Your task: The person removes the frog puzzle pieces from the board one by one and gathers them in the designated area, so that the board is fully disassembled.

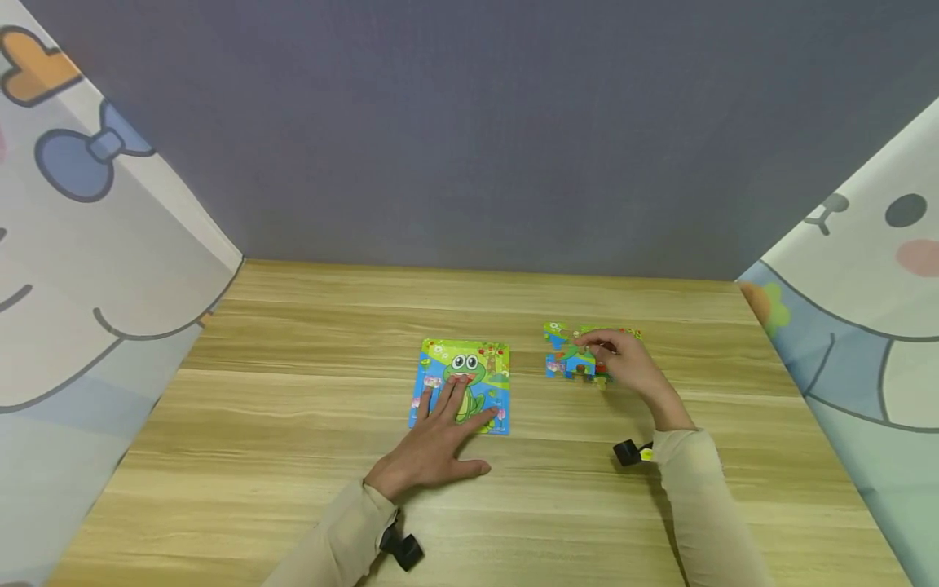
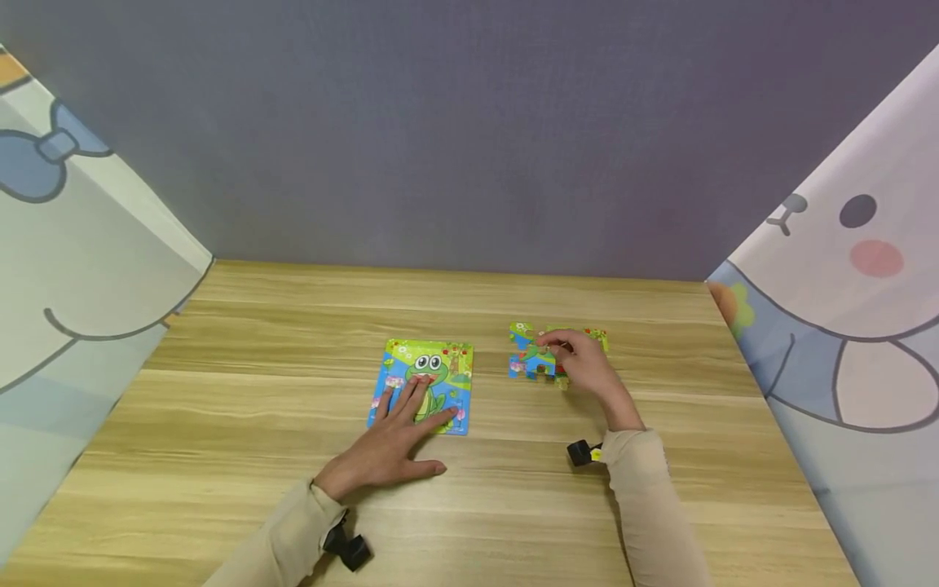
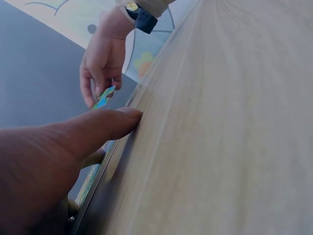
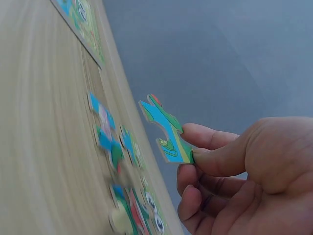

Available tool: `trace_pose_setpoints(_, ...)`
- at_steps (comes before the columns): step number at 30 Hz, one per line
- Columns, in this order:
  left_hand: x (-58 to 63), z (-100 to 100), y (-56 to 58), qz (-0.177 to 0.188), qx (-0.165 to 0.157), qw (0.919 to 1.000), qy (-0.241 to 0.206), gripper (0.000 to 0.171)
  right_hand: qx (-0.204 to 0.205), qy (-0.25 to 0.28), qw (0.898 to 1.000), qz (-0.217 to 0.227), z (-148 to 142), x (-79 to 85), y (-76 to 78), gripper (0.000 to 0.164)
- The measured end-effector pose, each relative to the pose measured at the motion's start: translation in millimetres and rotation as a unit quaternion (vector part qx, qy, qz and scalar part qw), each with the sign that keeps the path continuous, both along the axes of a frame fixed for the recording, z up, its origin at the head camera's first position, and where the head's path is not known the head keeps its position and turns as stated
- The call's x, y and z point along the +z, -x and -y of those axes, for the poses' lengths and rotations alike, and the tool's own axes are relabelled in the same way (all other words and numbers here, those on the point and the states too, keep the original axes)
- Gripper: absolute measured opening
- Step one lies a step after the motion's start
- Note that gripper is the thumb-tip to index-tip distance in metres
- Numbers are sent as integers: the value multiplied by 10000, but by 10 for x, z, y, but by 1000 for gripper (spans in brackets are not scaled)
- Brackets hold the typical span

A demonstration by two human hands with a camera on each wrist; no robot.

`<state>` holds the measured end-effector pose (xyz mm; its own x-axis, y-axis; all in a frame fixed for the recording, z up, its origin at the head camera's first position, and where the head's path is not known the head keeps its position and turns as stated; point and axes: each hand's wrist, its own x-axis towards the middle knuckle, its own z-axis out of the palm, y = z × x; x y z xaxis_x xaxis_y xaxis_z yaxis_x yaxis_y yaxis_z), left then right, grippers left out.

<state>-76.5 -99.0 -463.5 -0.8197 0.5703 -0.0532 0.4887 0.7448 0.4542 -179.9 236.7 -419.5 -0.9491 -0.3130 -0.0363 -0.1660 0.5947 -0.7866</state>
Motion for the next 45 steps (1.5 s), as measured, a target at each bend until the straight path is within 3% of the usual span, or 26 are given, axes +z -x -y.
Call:
trace_pose_setpoints(6,-8,-12,2,51,-7,10000,-20,73,-172,100,9997,127,-217,-16,-16,32)
trace_pose_setpoints(22,-12,-1,-3,29,30,10000,31,73,-451,131,9988,-150,-640,-70,-32,32)
trace_pose_setpoints(45,21,1,-8,16,13,10000,-46,74,-731,-832,9937,169,-761,-137,-12,31)
